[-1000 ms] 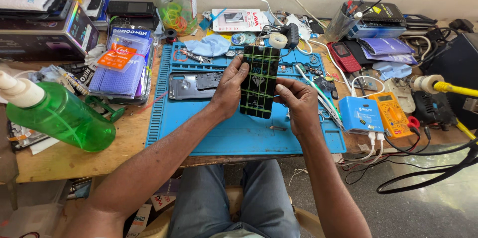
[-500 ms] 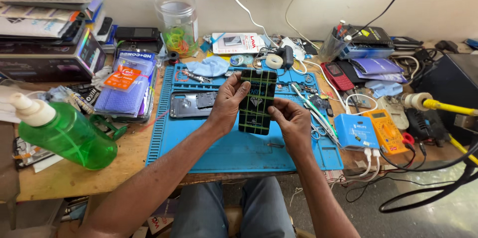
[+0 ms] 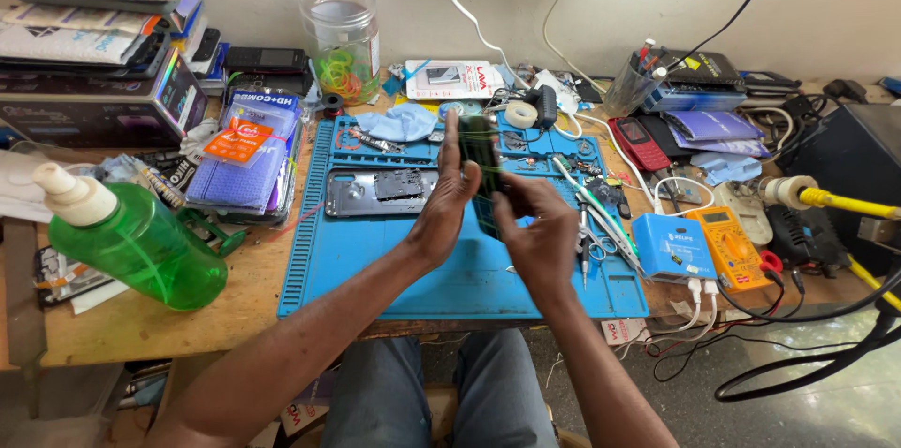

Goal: The person disassembles a smartphone, removes the battery, and uses a rubber band to secure the back cover. They then connect a charging cable to test the device and use a precision screwdriver to adjust internal components.

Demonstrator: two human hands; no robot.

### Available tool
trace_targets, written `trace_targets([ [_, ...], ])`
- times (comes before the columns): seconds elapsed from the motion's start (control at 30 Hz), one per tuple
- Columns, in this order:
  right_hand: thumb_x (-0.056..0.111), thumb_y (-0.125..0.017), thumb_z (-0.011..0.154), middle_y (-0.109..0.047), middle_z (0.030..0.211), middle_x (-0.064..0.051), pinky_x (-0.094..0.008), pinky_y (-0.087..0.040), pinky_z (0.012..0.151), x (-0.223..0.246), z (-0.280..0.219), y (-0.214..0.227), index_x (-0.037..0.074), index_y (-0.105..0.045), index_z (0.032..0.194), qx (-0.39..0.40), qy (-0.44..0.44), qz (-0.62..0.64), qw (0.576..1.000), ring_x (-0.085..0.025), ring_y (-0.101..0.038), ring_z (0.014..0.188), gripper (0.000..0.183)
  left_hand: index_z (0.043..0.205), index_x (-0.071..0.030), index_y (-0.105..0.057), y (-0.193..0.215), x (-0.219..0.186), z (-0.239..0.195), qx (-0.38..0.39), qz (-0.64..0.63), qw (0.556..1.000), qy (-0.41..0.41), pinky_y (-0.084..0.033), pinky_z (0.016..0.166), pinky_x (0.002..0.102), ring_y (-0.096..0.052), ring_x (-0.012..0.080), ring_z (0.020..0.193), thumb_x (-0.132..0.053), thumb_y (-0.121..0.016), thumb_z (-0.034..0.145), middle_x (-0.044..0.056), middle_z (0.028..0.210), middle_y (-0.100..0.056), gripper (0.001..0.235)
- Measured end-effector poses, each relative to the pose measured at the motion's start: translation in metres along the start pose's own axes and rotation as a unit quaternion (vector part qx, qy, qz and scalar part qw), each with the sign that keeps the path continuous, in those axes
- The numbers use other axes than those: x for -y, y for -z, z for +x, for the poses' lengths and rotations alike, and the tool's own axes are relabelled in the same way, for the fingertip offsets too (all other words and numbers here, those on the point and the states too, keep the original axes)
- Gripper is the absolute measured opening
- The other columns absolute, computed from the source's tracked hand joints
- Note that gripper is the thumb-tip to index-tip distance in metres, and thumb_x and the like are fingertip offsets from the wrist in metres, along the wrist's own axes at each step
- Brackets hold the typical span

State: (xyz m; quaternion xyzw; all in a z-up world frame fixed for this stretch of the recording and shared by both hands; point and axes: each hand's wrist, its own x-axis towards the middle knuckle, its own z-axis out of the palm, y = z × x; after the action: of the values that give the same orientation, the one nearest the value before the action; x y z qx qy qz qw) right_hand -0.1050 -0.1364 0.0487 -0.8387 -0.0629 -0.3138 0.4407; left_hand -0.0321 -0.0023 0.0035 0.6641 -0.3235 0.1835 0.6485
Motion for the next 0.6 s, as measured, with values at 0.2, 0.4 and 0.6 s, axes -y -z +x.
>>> trace_targets([
  [0.2, 0.005, -0.075, 0.092, -0.074, 0.112, -0.011, -0.03, -0.061, 0.083, 0.028, -0.021, -0.009, 0.006, -0.073, 0.123, 0.078, 0.108, -0.004, 0.991, -0.017, -0.074, 0.099, 0.031, 0.172, -0.021, -0.018, 0.01, -0.002, 0.002, 0.065, -0.602, 0.779, 0.162, -0.054, 0.103, 0.045, -0.051, 0.0325, 0.135, -0.061, -0.037, 0.111, 0.02, 0.164, -0.034, 0.075],
  [0.4, 0.014, -0.07, 0.097, -0.077, 0.106, -0.007, -0.027, -0.059, 0.076, -0.009, -0.021, 0.021, 0.004, -0.068, 0.129, 0.0, -0.093, 0.03, 0.995, -0.013, -0.073, 0.09, 0.034, 0.167, -0.018, -0.023, 0.013, -0.009, 0.009, 0.122, -0.67, 0.718, 0.146, -0.052, 0.113, 0.051, -0.048, 0.0377, 0.146, -0.061, -0.036, 0.107, 0.017, 0.166, -0.036, 0.075],
  [0.6, 0.016, -0.07, 0.092, -0.079, 0.088, -0.01, -0.028, -0.059, 0.066, -0.027, -0.042, 0.01, -0.001, -0.07, 0.121, 0.185, -0.273, 0.272, 0.904, -0.014, -0.074, 0.073, 0.034, 0.164, -0.013, -0.029, 0.014, -0.014, 0.011, 0.109, -0.675, 0.711, 0.161, -0.05, 0.115, 0.051, -0.048, 0.0392, 0.145, -0.061, -0.037, 0.108, 0.019, 0.164, -0.038, 0.074],
])
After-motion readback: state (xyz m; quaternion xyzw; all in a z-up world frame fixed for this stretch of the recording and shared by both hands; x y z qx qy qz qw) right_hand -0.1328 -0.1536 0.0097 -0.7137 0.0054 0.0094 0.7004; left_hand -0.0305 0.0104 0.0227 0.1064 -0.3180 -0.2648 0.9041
